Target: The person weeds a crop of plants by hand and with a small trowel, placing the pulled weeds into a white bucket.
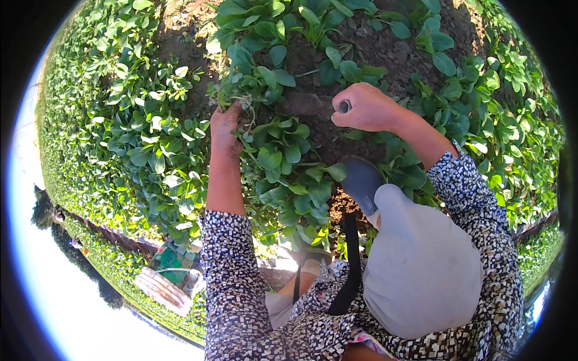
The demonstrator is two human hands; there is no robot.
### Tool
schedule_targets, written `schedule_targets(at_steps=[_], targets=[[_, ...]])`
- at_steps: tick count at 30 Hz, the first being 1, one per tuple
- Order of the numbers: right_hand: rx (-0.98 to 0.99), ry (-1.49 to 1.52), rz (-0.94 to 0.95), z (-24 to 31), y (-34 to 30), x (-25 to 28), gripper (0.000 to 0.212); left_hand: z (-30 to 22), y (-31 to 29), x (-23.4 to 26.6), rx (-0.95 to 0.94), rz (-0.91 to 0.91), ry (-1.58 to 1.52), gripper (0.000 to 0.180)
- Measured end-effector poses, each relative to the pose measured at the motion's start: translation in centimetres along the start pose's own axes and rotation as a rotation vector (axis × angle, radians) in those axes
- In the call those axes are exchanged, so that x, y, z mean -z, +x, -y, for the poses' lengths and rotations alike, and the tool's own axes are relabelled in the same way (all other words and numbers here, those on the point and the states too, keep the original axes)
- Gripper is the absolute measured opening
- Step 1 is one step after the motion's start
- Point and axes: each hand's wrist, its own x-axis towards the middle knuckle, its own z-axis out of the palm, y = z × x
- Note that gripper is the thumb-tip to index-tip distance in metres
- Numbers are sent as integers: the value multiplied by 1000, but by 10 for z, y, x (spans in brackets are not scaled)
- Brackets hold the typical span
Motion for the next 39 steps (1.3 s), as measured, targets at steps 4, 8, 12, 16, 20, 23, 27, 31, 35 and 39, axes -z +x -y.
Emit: schedule_targets(at_steps=[4,8,12,16,20,23,27,31,35,39], targets=[[104,24,-82,21,19,-24,25,-8,5,90,-140,127,-714,9],[3,240,-183,13,22,-35,27,7,3,95,-85,-53,-558,14],[-57,201,-294,9,1,-38,25,24,15,80,-44,-107,-349,19],[91,-223,-393,21,-7,-43,25,25,28,48,-32,-134,-196,14],[168,-353,-337,29,-3,-39,25,15,45,26,-283,-119,293,42],[-10,-144,-80,38,-2,-27,26,-2,51,-5,-298,-167,708,44],[65,-110,-227,28,12,-61,33,-14,63,-18,-391,-133,979,50],[28,-97,-318,42,29,-86,36,-9,75,-22,-446,-149,1064,39],[52,-123,-373,45,46,-103,34,-3,85,-19,-489,-178,1140,38],[253,-358,-399,28,60,-96,26,-6,80,-17,-369,-232,989,40]])
